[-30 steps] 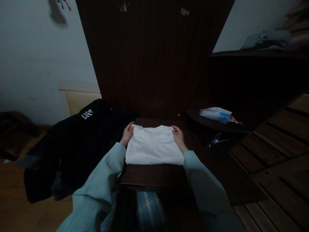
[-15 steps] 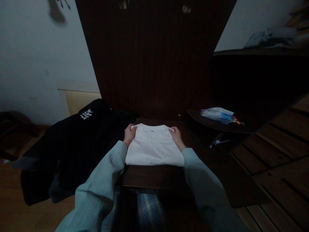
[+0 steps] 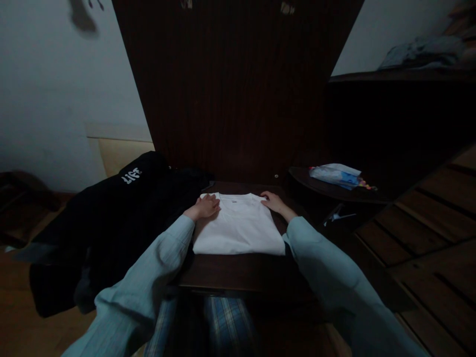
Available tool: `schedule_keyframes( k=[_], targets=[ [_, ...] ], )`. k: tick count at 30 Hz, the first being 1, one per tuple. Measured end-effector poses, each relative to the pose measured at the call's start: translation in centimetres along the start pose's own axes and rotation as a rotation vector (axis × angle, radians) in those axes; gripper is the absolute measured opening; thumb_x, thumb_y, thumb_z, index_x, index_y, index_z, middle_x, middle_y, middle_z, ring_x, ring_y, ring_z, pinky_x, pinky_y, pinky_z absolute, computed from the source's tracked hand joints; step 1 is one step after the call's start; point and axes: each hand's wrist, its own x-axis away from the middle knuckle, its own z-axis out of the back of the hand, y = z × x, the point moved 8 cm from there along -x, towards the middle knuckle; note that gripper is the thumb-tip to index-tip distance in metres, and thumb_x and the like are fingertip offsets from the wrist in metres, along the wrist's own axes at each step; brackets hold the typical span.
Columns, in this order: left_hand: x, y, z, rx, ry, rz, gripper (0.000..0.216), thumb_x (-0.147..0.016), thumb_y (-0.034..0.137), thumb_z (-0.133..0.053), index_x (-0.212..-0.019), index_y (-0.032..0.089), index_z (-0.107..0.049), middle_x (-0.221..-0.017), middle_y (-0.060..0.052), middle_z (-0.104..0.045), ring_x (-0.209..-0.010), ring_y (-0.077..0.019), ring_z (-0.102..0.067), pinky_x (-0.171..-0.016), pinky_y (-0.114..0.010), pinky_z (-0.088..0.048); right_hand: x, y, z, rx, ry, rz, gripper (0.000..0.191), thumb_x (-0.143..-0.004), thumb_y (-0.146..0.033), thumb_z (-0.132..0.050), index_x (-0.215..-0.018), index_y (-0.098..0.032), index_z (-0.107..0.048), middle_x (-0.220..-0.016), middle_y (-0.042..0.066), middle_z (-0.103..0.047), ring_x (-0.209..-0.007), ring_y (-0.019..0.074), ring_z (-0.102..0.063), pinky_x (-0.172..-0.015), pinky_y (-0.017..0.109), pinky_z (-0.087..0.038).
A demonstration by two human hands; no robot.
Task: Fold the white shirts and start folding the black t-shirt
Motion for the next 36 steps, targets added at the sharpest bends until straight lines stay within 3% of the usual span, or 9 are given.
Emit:
schedule_keyframes(
  k=[5,9,12,16,19,23,26,29,36],
  targets=[
    [-0.6,0.6,0.4,0.02,-0.045,0.02,0.036,-0.08,0.031,-0.048,-0.113,0.019,-0.056,-0.129,-0.014,-0.047,-0.122,-0.0346,-0.036,-0.094,-0.054,-0.029,-1.2,-0.8,1.1,0.023,-0.063,-0.051,0.038,-0.063,-0.015,-0.062,-0.101,-0.016,-0.062,-0.097,0.01,-0.065,-0.088,0.0226,-0.06,-0.076,0.029,-0.043],
    [-0.5,2.9,0.5,0.018,0.069,0.049,0.047,-0.086,0.031,-0.034,-0.128,0.011,-0.042,-0.137,-0.019,-0.035,-0.128,-0.0337,-0.026,-0.099,-0.053,-0.024,-0.4,-4.4,0.9,0.094,0.085,-0.048,0.049,-0.076,-0.028,-0.051,-0.121,-0.011,-0.049,-0.122,0.018,-0.052,-0.113,0.0298,-0.047,-0.091,0.039,-0.035],
    [0.0,5.2,-0.2,0.002,0.202,0.024,0.051,-0.088,0.028,-0.026,-0.134,0.005,-0.029,-0.142,-0.02,-0.026,-0.132,-0.0296,-0.017,-0.103,-0.051,-0.019,1.7,-8.1,-1.2,0.122,0.166,0.064,0.056,-0.084,-0.032,-0.036,-0.134,-0.008,-0.03,-0.141,0.015,-0.029,-0.13,0.025,-0.025,-0.103,0.041,-0.021],
    [0.1,7.1,-2.8,-0.077,0.198,-0.087,0.049,-0.088,0.025,-0.024,-0.135,0.012,-0.029,-0.142,-0.013,-0.029,-0.132,-0.0248,-0.02,-0.104,-0.049,-0.019,4.2,-10.5,-6.3,0.179,-0.041,0.216,0.052,-0.089,-0.032,-0.02,-0.138,-0.013,-0.024,-0.145,0.008,-0.02,-0.134,0.0187,-0.014,-0.106,0.04,-0.012],
    [0.0,6.9,-3.9,-0.107,0.151,-0.117,0.049,-0.088,0.024,-0.025,-0.135,0.013,-0.031,-0.14,-0.012,-0.033,-0.131,-0.0241,-0.022,-0.104,-0.049,-0.019,4.8,-10.2,-8.1,0.218,-0.165,0.243,0.052,-0.09,-0.033,-0.015,-0.137,-0.014,-0.027,-0.145,0.007,-0.021,-0.134,0.0182,-0.015,-0.106,0.04,-0.013],
    [0.4,5.2,-3.1,-0.043,0.142,-0.14,0.048,-0.088,0.025,-0.024,-0.135,0.016,-0.031,-0.142,-0.01,-0.029,-0.132,-0.0212,-0.022,-0.104,-0.045,-0.021,4.9,-8.9,-7.2,0.213,-0.163,0.297,0.054,-0.089,-0.041,-0.022,-0.138,-0.016,-0.026,-0.145,0.006,-0.022,-0.134,0.0186,-0.014,-0.107,0.037,-0.012],
    [1.0,1.5,-1.8,0.002,0.189,0.041,0.051,-0.089,0.034,-0.022,-0.136,0.015,-0.028,-0.145,-0.011,-0.022,-0.133,-0.0229,-0.018,-0.104,-0.046,-0.02,4.7,-6.1,-5.3,0.229,-0.092,0.17,0.057,-0.088,-0.043,-0.026,-0.138,-0.014,-0.026,-0.145,0.008,-0.022,-0.134,0.021,-0.013,-0.107,0.04,-0.01],
    [1.3,-1.5,-1.7,0.026,0.145,0.193,0.056,-0.088,0.043,-0.022,-0.136,0.014,-0.027,-0.144,-0.012,-0.022,-0.133,-0.0249,-0.017,-0.103,-0.048,-0.02,4.6,-3.2,-4.1,0.234,-0.062,-0.017,0.062,-0.088,-0.047,-0.026,-0.138,-0.01,-0.023,-0.145,0.011,-0.019,-0.134,0.0228,-0.012,-0.107,0.042,-0.011],
    [0.8,-1.7,-1.5,0.017,0.095,0.215,0.056,-0.089,0.042,-0.021,-0.136,0.014,-0.026,-0.145,-0.012,-0.021,-0.133,-0.0247,-0.015,-0.103,-0.048,-0.019,4.0,-2.6,-3.9,0.198,-0.091,-0.094,0.061,-0.088,-0.048,-0.023,-0.139,-0.014,-0.021,-0.146,0.009,-0.018,-0.134,0.0214,-0.011,-0.106,0.043,-0.011]
  ],
)
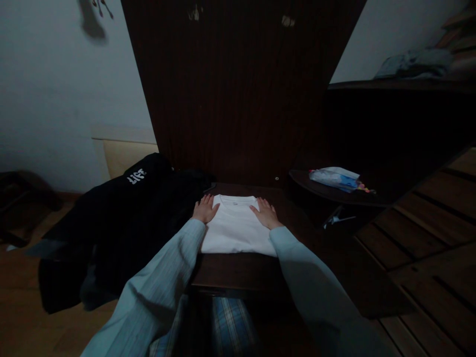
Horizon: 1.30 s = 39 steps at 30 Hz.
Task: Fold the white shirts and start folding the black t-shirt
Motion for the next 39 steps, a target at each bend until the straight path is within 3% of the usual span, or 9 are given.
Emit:
schedule_keyframes(
  k=[6,12,15,19,24,28,32,35,39],
  targets=[
    [2.7,3.4,1.4,-0.128,0.02,-0.093,0.048,-0.086,0.023,-0.03,-0.131,0.007,-0.036,-0.142,-0.018,-0.024,-0.13,-0.0307,-0.024,-0.1,-0.047,-0.026,1.8,-1.0,1.5,0.011,0.045,-0.072,0.059,-0.087,-0.034,-0.032,-0.138,-0.007,-0.021,-0.145,0.014,-0.016,-0.134,0.0252,-0.013,-0.105,0.046,-0.013],
    [8.9,8.7,-1.4,-0.117,0.07,-0.289,0.051,-0.088,0.033,-0.03,-0.131,0.007,-0.036,-0.139,-0.017,-0.032,-0.129,-0.0284,-0.027,-0.1,-0.045,-0.029,8.4,-5.9,-1.6,0.065,0.077,0.201,0.054,-0.088,-0.035,-0.027,-0.135,-0.009,-0.031,-0.143,0.012,-0.025,-0.132,0.0207,-0.02,-0.106,0.039,-0.017],
    [10.0,9.1,-1.9,-0.133,0.092,-0.282,0.05,-0.088,0.032,-0.03,-0.131,0.005,-0.037,-0.138,-0.016,-0.033,-0.129,-0.0269,-0.028,-0.102,-0.042,-0.027,9.9,-6.6,-2.4,0.117,0.069,0.249,0.052,-0.089,-0.033,-0.025,-0.133,-0.008,-0.034,-0.142,0.012,-0.026,-0.132,0.0208,-0.021,-0.106,0.039,-0.017],
    [10.3,9.3,-1.2,-0.131,0.138,-0.28,0.048,-0.087,0.028,-0.034,-0.129,0.005,-0.04,-0.137,-0.016,-0.036,-0.127,-0.027,-0.031,-0.101,-0.043,-0.03,10.3,-7.0,-1.7,0.124,0.069,0.24,0.051,-0.088,-0.03,-0.027,-0.133,-0.007,-0.034,-0.142,0.012,-0.027,-0.132,0.0225,-0.022,-0.105,0.041,-0.018],
    [11.9,10.4,-1.7,-0.123,0.204,-0.41,0.044,-0.088,0.022,-0.03,-0.128,0.008,-0.041,-0.136,-0.012,-0.039,-0.126,-0.0231,-0.034,-0.101,-0.039,-0.032,11.8,-8.4,-2.0,0.115,0.114,0.271,0.048,-0.087,-0.016,-0.025,-0.133,-0.01,-0.035,-0.141,0.009,-0.03,-0.131,0.0195,-0.023,-0.105,0.038,-0.019],
    [12.1,8.9,-1.6,-0.118,0.22,-0.41,0.043,-0.088,0.024,-0.032,-0.126,0.01,-0.045,-0.134,-0.011,-0.042,-0.124,-0.0234,-0.037,-0.099,-0.038,-0.034,12.7,-7.7,-2.2,0.122,0.177,0.333,0.046,-0.089,-0.027,-0.028,-0.131,-0.013,-0.039,-0.138,0.008,-0.036,-0.13,0.0198,-0.027,-0.105,0.038,-0.022],
    [11.7,4.6,-0.4,-0.102,0.266,-0.27,0.043,-0.089,0.029,-0.03,-0.124,0.011,-0.048,-0.132,-0.012,-0.045,-0.124,-0.0251,-0.038,-0.099,-0.04,-0.035,12.7,-5.5,-1.2,0.138,0.217,0.345,0.05,-0.088,-0.041,-0.033,-0.128,-0.013,-0.044,-0.137,0.008,-0.037,-0.129,0.0231,-0.029,-0.104,0.039,-0.024],
    [11.8,1.7,-0.1,-0.051,0.278,-0.215,0.045,-0.089,0.031,-0.028,-0.124,0.011,-0.048,-0.133,-0.013,-0.044,-0.125,-0.0257,-0.035,-0.099,-0.04,-0.035,12.6,-3.8,-0.5,0.132,0.257,0.311,0.05,-0.087,-0.041,-0.034,-0.126,-0.012,-0.046,-0.136,0.01,-0.039,-0.127,0.0251,-0.031,-0.104,0.04,-0.023],
    [12.3,0.1,-0.3,0.064,0.3,-0.198,0.047,-0.088,0.032,-0.027,-0.124,0.008,-0.046,-0.135,-0.016,-0.04,-0.126,-0.0252,-0.033,-0.101,-0.039,-0.033,12.1,-0.8,-0.6,0.031,0.305,0.221,0.05,-0.086,-0.041,-0.034,-0.124,-0.012,-0.049,-0.134,0.012,-0.042,-0.126,0.0261,-0.033,-0.102,0.042,-0.027]
  ],
)
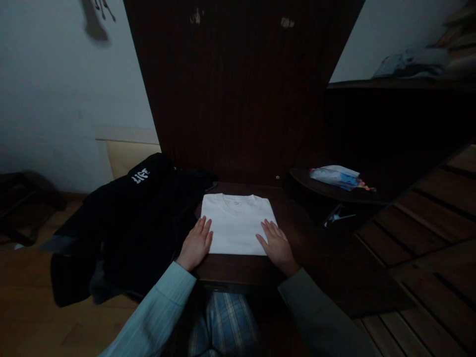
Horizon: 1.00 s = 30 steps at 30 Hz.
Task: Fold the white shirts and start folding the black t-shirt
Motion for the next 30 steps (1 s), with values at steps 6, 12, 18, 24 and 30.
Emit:
schedule_keyframes(
  k=[6,12,18,24,30],
  targets=[
    [1.7,-0.8,2.6,0.214,0.187,0.149,0.05,-0.085,0.043,-0.033,-0.118,0.008,-0.048,-0.119,-0.017,-0.053,-0.112,-0.0247,-0.049,-0.094,-0.039,-0.039,0.8,5.8,1.4,-0.348,0.186,-0.145,0.058,-0.08,-0.054,-0.033,-0.113,-0.012,-0.055,-0.122,0.015,-0.053,-0.112,0.0233,-0.048,-0.094,0.038,-0.037],
    [3.7,-1.7,4.1,0.419,0.179,0.278,0.035,-0.076,0.052,-0.046,-0.071,0.019,-0.054,-0.072,-0.004,-0.057,-0.071,-0.0194,-0.057,-0.07,-0.033,-0.047,2.4,8.3,3.5,-0.498,0.213,-0.318,0.047,-0.068,-0.063,-0.044,-0.062,-0.019,-0.06,-0.071,0.008,-0.062,-0.071,0.0213,-0.057,-0.069,0.035,-0.044],
    [3.7,-2.8,1.9,0.885,0.141,0.392,0.033,-0.067,0.045,-0.056,-0.084,0.018,-0.048,-0.076,0.0,-0.057,-0.069,-0.0136,-0.057,-0.068,-0.029,-0.048,2.4,6.8,3.2,-0.72,0.187,-0.362,0.047,-0.061,-0.065,-0.05,-0.062,-0.018,-0.056,-0.059,0.004,-0.057,-0.057,0.0164,-0.051,-0.054,0.027,-0.04],
    [3.7,-3.1,-0.3,1.13,-0.004,0.507,0.058,-0.057,0.04,-0.065,-0.104,0.018,-0.038,-0.083,0.001,-0.055,-0.073,-0.0134,-0.059,-0.071,-0.031,-0.049,2.2,7.1,1.8,-0.799,0.158,-0.411,0.047,-0.061,-0.066,-0.047,-0.066,-0.019,-0.051,-0.056,0.001,-0.052,-0.055,0.0148,-0.048,-0.051,0.025,-0.037],
    [3.6,-3.2,0.1,0.987,-0.015,0.543,0.065,-0.056,0.038,-0.065,-0.11,0.015,-0.038,-0.079,0.0,-0.056,-0.071,-0.0156,-0.059,-0.07,-0.033,-0.048,2.4,7.8,1.5,-0.836,0.189,-0.445,0.048,-0.059,-0.067,-0.049,-0.067,-0.019,-0.05,-0.058,0.001,-0.053,-0.056,0.0149,-0.048,-0.052,0.026,-0.038]
  ],
)
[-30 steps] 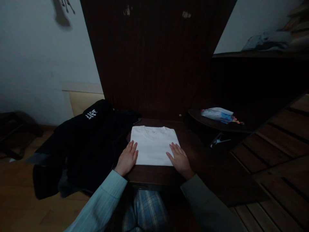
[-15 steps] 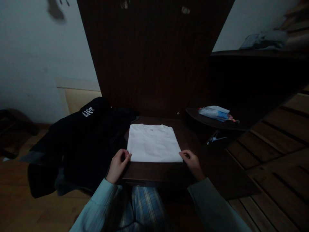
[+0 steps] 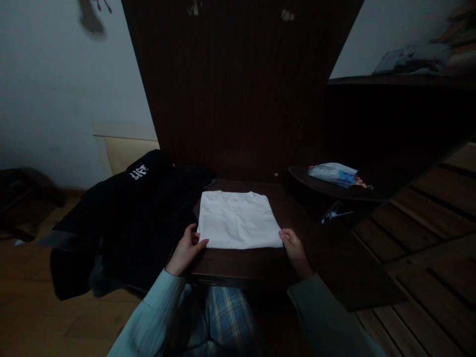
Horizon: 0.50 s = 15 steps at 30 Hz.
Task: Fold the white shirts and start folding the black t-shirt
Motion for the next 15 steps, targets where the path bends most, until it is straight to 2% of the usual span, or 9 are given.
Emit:
schedule_keyframes(
  k=[5,10,15],
  targets=[
    [0.14,0.25,-0.17,0.041,-0.088,0.023,0.064,-0.053,0.04,-0.068,-0.107,0.015,-0.044,-0.066,0.004,-0.058,-0.066,-0.015,-0.058,-0.065,-0.029,-0.046,0.01,-0.01,-0.26,-0.028,-0.02,-0.002,0.049,-0.059,-0.067,-0.049,-0.067,-0.02,-0.049,-0.057,0.001,-0.052,-0.056,0.0148,-0.048,-0.052,0.026,-0.038],
    [0.35,0.25,0.1,0.188,-0.051,0.115,0.059,-0.046,0.042,-0.074,-0.093,0.014,-0.05,-0.06,0.005,-0.056,-0.061,-0.0136,-0.058,-0.058,-0.025,-0.044,-0.17,-0.04,-0.22,-0.018,-0.018,0.004,0.049,-0.058,-0.068,-0.049,-0.064,-0.019,-0.049,-0.056,0.0,-0.051,-0.055,0.0145,-0.048,-0.051,0.025,-0.038],
    [0.2,0.3,0.17,0.124,-0.024,0.114,0.055,-0.043,0.043,-0.075,-0.084,0.014,-0.051,-0.06,0.004,-0.056,-0.058,-0.0132,-0.056,-0.056,-0.025,-0.043,-0.45,0.15,0.05,-0.009,0.028,-0.004,0.05,-0.058,-0.069,-0.048,-0.064,-0.02,-0.05,-0.059,0.002,-0.055,-0.058,0.0165,-0.051,-0.053,0.027,-0.04]
  ],
)
